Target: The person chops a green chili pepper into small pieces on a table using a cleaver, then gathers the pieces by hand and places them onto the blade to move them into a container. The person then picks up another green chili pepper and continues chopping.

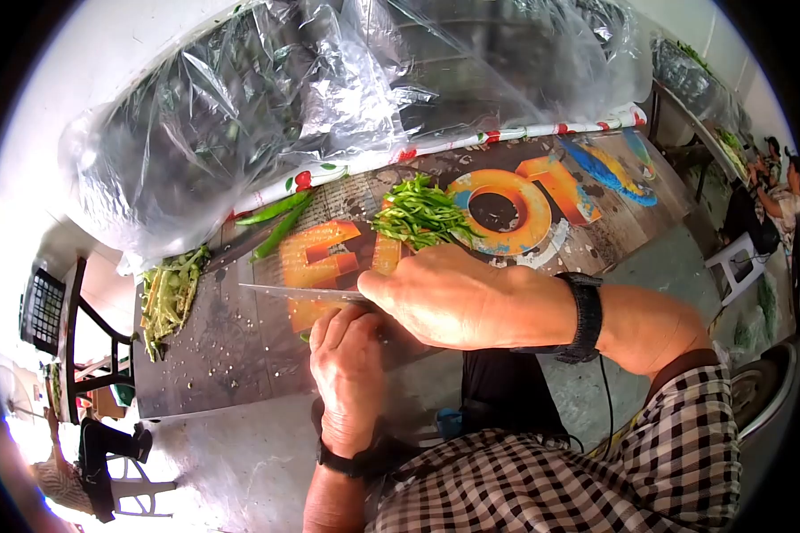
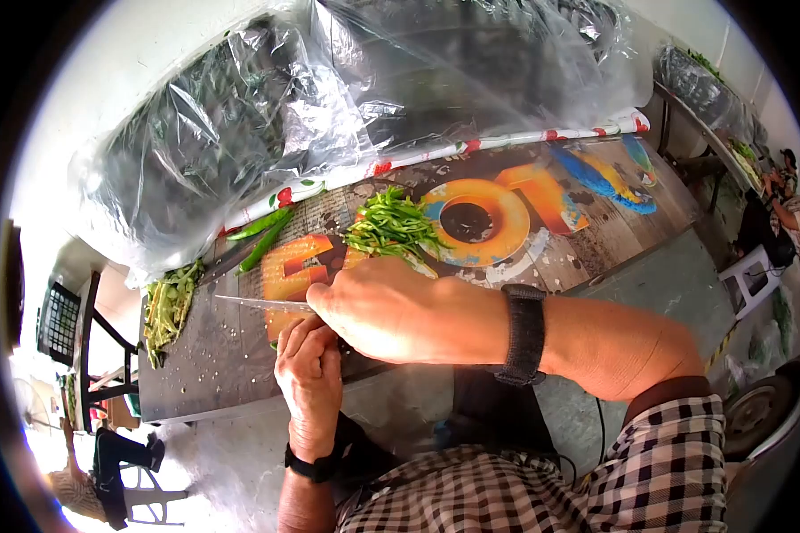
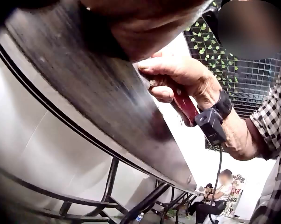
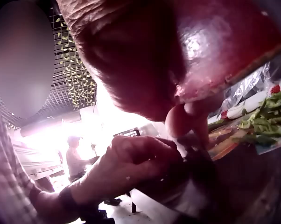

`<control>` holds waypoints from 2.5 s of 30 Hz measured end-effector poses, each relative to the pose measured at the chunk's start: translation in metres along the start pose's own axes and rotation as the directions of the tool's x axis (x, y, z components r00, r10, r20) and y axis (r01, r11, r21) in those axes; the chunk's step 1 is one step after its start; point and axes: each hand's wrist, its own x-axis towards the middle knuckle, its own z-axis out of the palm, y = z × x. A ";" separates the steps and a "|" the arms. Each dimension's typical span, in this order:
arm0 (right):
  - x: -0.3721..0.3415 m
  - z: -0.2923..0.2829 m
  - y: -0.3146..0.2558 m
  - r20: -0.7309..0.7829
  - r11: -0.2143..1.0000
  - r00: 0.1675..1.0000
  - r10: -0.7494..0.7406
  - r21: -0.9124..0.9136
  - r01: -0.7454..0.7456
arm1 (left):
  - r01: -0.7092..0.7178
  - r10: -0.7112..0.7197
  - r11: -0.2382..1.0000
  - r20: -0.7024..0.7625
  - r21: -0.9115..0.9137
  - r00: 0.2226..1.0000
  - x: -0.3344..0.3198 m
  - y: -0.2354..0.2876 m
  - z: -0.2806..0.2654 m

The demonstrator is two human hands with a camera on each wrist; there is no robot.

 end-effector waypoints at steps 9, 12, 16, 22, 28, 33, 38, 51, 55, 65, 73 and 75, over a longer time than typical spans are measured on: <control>-0.041 -0.009 0.015 -0.061 0.986 0.988 0.144 -0.076 -0.148 | -0.062 0.065 0.993 -0.028 0.098 0.997 -0.004 -0.003 -0.003; -0.049 -0.013 0.017 -0.100 0.987 0.983 0.155 -0.024 -0.158 | -0.060 0.066 0.982 -0.025 0.178 0.998 -0.006 0.001 -0.004; -0.051 -0.017 0.009 -0.105 0.991 0.986 0.133 0.042 -0.129 | -0.067 0.074 0.982 -0.031 0.175 0.997 -0.004 0.001 -0.004; -0.042 -0.018 0.002 -0.094 0.998 0.994 0.059 0.042 -0.055 | -0.036 0.039 0.996 -0.032 0.079 0.999 -0.004 -0.004 -0.004; -0.035 -0.016 0.000 -0.027 0.998 0.998 0.059 0.009 -0.059 | -0.037 0.037 0.999 -0.013 0.029 0.999 -0.004 -0.006 -0.005; -0.028 -0.015 0.003 0.022 0.999 0.999 0.028 0.030 -0.029 | -0.028 0.028 0.999 -0.005 0.040 1.000 -0.004 -0.005 -0.006; -0.003 0.001 0.009 -0.028 0.997 0.997 -0.066 0.040 0.068 | -0.016 0.015 0.999 0.014 0.034 1.000 -0.001 -0.007 -0.004; -0.018 -0.001 0.013 -0.095 0.992 0.995 0.002 -0.125 -0.014 | -0.058 0.056 0.965 0.017 0.257 0.998 -0.005 0.002 -0.016; -0.032 -0.003 0.027 -0.147 0.996 0.985 0.091 0.018 -0.089 | -0.089 0.087 0.985 0.018 0.150 0.996 -0.004 -0.010 -0.010; -0.040 -0.012 0.004 -0.071 0.994 0.993 0.093 0.059 -0.089 | -0.173 0.171 0.984 0.056 0.046 0.984 0.004 -0.015 -0.012; -0.037 -0.015 0.007 -0.029 0.986 0.994 0.102 0.132 -0.097 | -0.161 0.159 0.986 0.047 0.039 0.986 0.004 -0.016 -0.011; -0.037 -0.018 0.005 0.001 0.986 0.994 0.107 0.126 -0.106 | -0.155 0.154 0.987 0.047 0.032 0.987 0.003 -0.016 -0.011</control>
